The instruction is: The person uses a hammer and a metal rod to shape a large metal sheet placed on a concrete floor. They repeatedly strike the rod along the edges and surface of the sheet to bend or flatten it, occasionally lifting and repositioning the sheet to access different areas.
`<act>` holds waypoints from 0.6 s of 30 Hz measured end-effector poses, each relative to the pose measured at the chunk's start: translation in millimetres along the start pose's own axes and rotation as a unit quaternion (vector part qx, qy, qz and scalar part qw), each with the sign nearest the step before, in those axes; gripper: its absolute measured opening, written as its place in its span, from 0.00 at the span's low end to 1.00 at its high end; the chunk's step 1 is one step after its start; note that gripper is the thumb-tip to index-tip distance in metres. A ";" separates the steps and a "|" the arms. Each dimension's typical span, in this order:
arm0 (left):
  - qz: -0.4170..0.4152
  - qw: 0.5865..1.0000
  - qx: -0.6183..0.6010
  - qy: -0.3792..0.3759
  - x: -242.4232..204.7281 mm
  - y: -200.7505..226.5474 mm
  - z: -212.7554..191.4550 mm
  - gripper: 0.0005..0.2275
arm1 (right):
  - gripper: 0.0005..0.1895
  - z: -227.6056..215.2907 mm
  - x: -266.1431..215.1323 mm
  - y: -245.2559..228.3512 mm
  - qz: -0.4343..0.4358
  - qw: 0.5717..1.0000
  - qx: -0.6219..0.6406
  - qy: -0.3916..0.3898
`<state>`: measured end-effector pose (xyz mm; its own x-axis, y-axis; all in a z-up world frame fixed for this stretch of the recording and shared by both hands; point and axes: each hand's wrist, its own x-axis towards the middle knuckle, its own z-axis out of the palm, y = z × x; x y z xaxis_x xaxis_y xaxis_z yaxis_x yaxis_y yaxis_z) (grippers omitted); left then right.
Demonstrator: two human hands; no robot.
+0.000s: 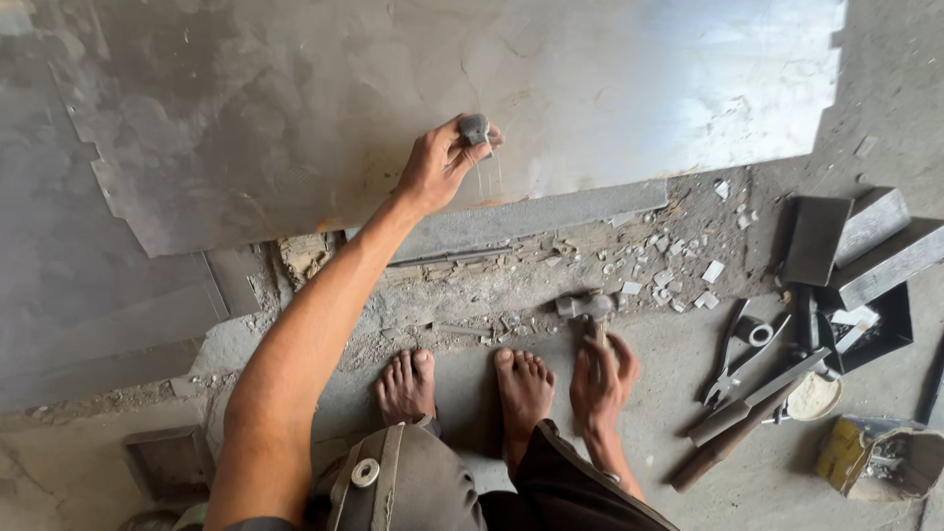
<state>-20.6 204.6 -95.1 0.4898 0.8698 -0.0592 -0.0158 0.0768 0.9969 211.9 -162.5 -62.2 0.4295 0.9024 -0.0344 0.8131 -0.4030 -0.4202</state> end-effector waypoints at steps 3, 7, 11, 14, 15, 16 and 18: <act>0.007 1.000 -0.011 -0.017 0.4 -2.0 -4.1 0.09 | 0.24 -12.6 -40.3 3.5 0.090 0.995 -0.015 -0.029; 0.012 0.999 0.037 -0.028 -0.9 8.4 -5.5 0.07 | 0.33 -18.8 -42.5 11.9 0.234 0.962 -0.064 -0.122; 0.011 0.998 0.060 -0.022 -1.5 12.2 -6.1 0.07 | 0.30 -27.3 -33.0 20.3 0.222 0.958 -0.057 -0.171; 0.016 0.998 0.056 -0.020 0.3 11.8 -3.7 0.06 | 0.30 -31.1 -29.2 25.2 0.183 0.967 -0.014 -0.177; 0.017 0.998 0.051 -0.017 -0.1 11.9 -4.1 0.06 | 0.31 -34.6 -27.1 27.8 0.214 0.956 0.022 -0.202; 0.019 0.997 0.072 -0.018 -0.2 12.0 -4.3 0.06 | 0.32 -37.3 -25.1 29.5 0.243 0.941 0.058 -0.227; 0.019 0.993 0.113 -0.022 -2.3 11.9 -3.4 0.06 | 0.31 -43.6 -24.6 29.9 0.344 0.833 0.336 -0.273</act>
<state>-25.0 205.1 -83.3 0.5298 0.8478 -0.0236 0.1582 -0.0715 0.9848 242.8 -203.4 -34.4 0.3123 0.5018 -0.8066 -0.0337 -0.8427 -0.5373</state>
